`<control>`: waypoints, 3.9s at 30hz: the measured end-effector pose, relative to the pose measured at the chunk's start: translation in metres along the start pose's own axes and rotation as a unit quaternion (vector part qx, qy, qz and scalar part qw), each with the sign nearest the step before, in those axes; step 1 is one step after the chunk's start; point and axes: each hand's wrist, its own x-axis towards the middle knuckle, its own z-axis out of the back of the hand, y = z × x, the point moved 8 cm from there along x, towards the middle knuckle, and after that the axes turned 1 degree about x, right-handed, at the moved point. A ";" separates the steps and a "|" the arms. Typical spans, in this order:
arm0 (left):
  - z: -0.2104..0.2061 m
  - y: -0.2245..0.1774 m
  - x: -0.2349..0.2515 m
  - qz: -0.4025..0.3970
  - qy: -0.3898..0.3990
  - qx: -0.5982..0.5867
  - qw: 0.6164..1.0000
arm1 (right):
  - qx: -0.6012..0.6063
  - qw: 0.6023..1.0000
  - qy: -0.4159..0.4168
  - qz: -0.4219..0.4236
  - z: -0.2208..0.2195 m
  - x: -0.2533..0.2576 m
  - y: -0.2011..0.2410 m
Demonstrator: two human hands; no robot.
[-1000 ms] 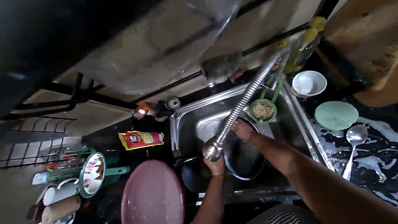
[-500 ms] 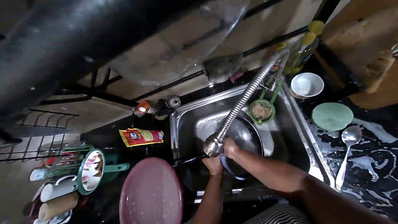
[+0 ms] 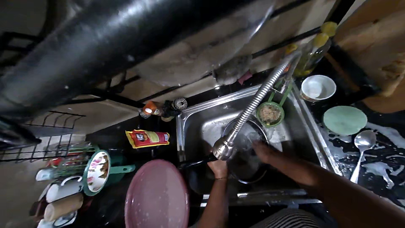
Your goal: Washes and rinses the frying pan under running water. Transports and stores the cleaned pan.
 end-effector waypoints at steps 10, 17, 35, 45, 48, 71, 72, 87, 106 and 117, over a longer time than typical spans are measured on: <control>-0.010 -0.017 -0.007 0.021 0.029 0.033 0.999 | 0.249 0.895 -0.337 0.152 0.104 0.002 0.102; -0.012 -0.009 -0.008 0.011 0.015 -0.005 1.000 | -0.029 0.996 -0.062 -0.053 0.010 0.005 -0.005; -0.017 -0.028 -0.010 0.023 0.061 0.040 0.997 | 0.101 0.965 -0.230 -0.070 0.085 0.045 0.006; -0.011 -0.016 -0.007 0.060 0.016 -0.003 0.998 | 0.097 0.995 -0.012 0.028 -0.010 -0.010 0.021; -0.011 -0.032 0.002 0.043 0.054 0.036 0.997 | 0.117 0.988 -0.104 -0.001 0.020 -0.011 -0.005; -0.031 -0.028 0.042 0.071 0.101 -0.003 0.992 | 0.339 0.909 0.166 0.177 -0.030 -0.096 0.122; -0.034 -0.025 0.046 0.089 0.101 -0.016 0.991 | 0.262 0.930 0.167 0.198 -0.041 -0.084 0.103; -0.046 -0.017 0.063 0.101 0.145 0.236 0.956 | -0.158 0.979 -0.014 0.125 -0.010 0.009 -0.005; -0.044 -0.008 0.049 0.089 0.105 0.012 0.990 | 0.337 0.915 -0.055 0.214 0.003 -0.052 0.162; -0.018 -0.009 0.048 0.055 0.071 0.068 0.994 | 0.298 0.935 -0.044 0.187 -0.026 -0.028 0.123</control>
